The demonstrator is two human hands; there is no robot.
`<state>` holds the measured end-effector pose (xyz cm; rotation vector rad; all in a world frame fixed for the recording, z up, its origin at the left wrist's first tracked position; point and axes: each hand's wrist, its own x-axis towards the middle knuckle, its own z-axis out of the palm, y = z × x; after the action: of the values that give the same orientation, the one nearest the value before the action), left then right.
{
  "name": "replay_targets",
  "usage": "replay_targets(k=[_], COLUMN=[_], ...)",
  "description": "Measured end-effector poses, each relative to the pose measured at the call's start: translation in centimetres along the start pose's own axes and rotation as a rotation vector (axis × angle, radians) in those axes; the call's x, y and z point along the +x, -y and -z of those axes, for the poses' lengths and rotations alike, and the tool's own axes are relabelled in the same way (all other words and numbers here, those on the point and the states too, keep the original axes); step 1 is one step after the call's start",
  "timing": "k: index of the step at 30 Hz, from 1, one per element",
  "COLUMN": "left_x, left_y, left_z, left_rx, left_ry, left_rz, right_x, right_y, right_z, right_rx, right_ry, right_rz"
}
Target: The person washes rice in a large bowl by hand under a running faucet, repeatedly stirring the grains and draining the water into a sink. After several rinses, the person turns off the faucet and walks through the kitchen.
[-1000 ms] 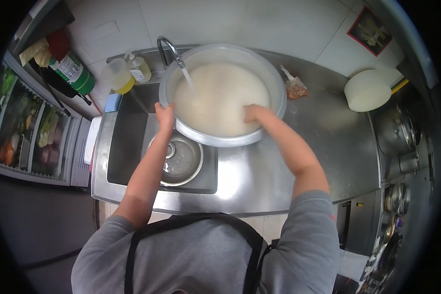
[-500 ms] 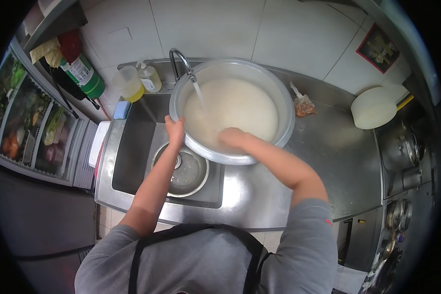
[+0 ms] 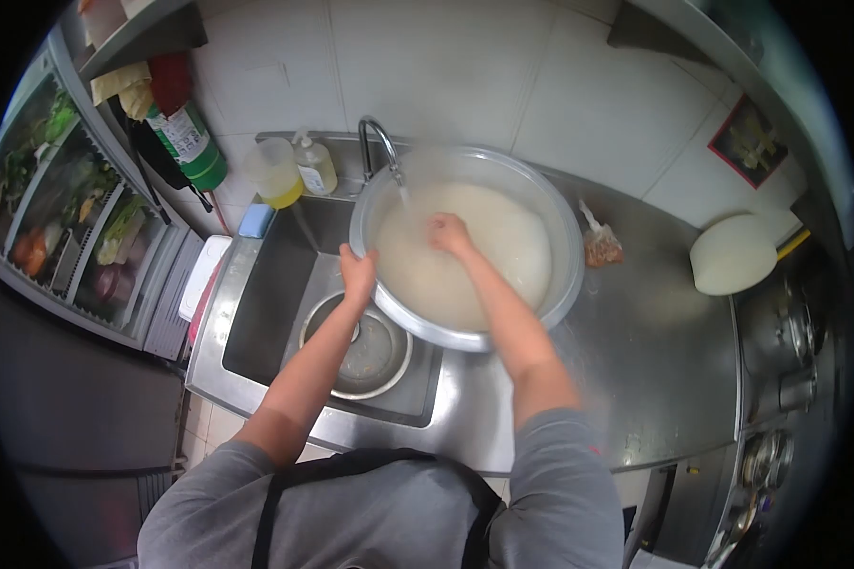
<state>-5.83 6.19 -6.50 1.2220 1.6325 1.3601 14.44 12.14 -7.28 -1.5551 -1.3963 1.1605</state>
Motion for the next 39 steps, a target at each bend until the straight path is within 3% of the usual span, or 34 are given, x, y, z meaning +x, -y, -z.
replay_targets(k=[2,3,5,6,7,9,10,11,13,14,15,17,18,20,21,23,24,26,27,29,30,32,33,35,36,39], left_x=[0.1,0.0,-0.2,1.5,1.0,-0.6,-1.1,-0.7,0.1,0.7,1.8,4.4,5.5,6.6,6.6,6.5,6.6,7.3,7.5,7.1,6.7,5.2,4.2,1.9,0.9,-1.8], left_y=[-0.3,-1.0,-2.3,1.1,-0.2,-3.6,-5.2,-5.6,-5.6,-5.8,-5.4,-3.9,-3.2,-2.1,-2.5,-3.3,-3.3,-3.0,-3.2,-3.8,-4.4,-5.9,-6.8,-7.8,-7.5,-5.6], left_z=[0.3,0.7,1.6,0.7,1.3,1.7,1.5,0.6,-1.3,-2.3,-3.3,-6.0,-7.3,-9.3,-9.6,-9.9,-10.1,-9.9,-9.2,-7.5,-6.2,-2.9,-1.2,2.0,3.0,4.7], left_rx=[0.086,0.085,0.084,0.049,0.05,0.403,0.36,0.354,0.247,0.309,0.303,0.123,0.124,-0.732,-0.725,-0.658,-0.656,0.043,0.046,0.179,0.18,0.338,0.334,0.353,0.352,0.294], left_ry=[0.04,0.024,0.184,0.214,0.204,-0.052,-0.12,-0.128,0.18,0.241,0.244,0.369,0.379,0.316,0.323,0.33,0.33,0.595,0.579,0.614,0.602,0.49,0.479,0.301,0.3,0.249], left_rz=[0.055,0.046,0.133,0.025,0.014,-0.509,-0.671,-0.685,-0.652,-0.46,-0.465,0.021,0.021,0.397,0.404,0.448,0.451,0.029,0.028,-0.034,-0.037,-0.357,-0.355,-0.619,-0.611,-0.459], right_x=[0.9,1.6,3.3,4.2,5.0,5.8,5.7,5.5,4.2,3.8,3.5,2.9,4.2,8.1,6.6,2.7,2.8,4.5,5.8,7.6,6.8,4.0,4.5,6.3,7.0,11.0], right_y=[1.2,1.2,0.9,0.6,0.5,0.8,1.3,1.8,2.5,3.0,3.4,3.4,1.4,-4.5,-3.5,0.5,0.0,-2.5,-3.6,-5.3,-3.6,1.1,1.5,1.3,1.4,-0.9], right_z=[-3.0,-4.1,-5.7,-6.2,-6.5,-6.8,-7.0,-7.0,-6.6,-6.1,-5.4,-4.0,-3.3,-2.2,-1.9,-1.5,-1.5,-2.0,-2.6,-3.8,-4.3,-5.2,-5.6,-6.6,-7.3,-8.9], right_rx=[0.381,0.381,0.717,0.72,0.745,0.772,0.705,0.637,0.617,0.598,0.596,0.549,0.55,0.226,0.231,0.795,0.796,0.614,0.614,0.226,0.225,0.686,0.678,0.674,0.669,0.486], right_ry=[0.027,0.039,-0.014,-0.004,-0.024,-0.042,-0.043,-0.046,-0.021,0.004,-0.003,-0.031,-0.04,-0.126,-0.133,-0.195,-0.195,-0.094,-0.078,0.06,0.069,-0.063,-0.054,-0.057,-0.054,-0.476], right_rz=[-0.096,-0.082,-0.177,-0.165,-0.146,-0.113,-0.14,-0.167,-0.116,-0.077,-0.073,-0.028,-0.032,0.297,0.289,-0.178,-0.181,-0.196,-0.19,-0.116,-0.107,-0.286,-0.282,-0.278,-0.283,-0.082])
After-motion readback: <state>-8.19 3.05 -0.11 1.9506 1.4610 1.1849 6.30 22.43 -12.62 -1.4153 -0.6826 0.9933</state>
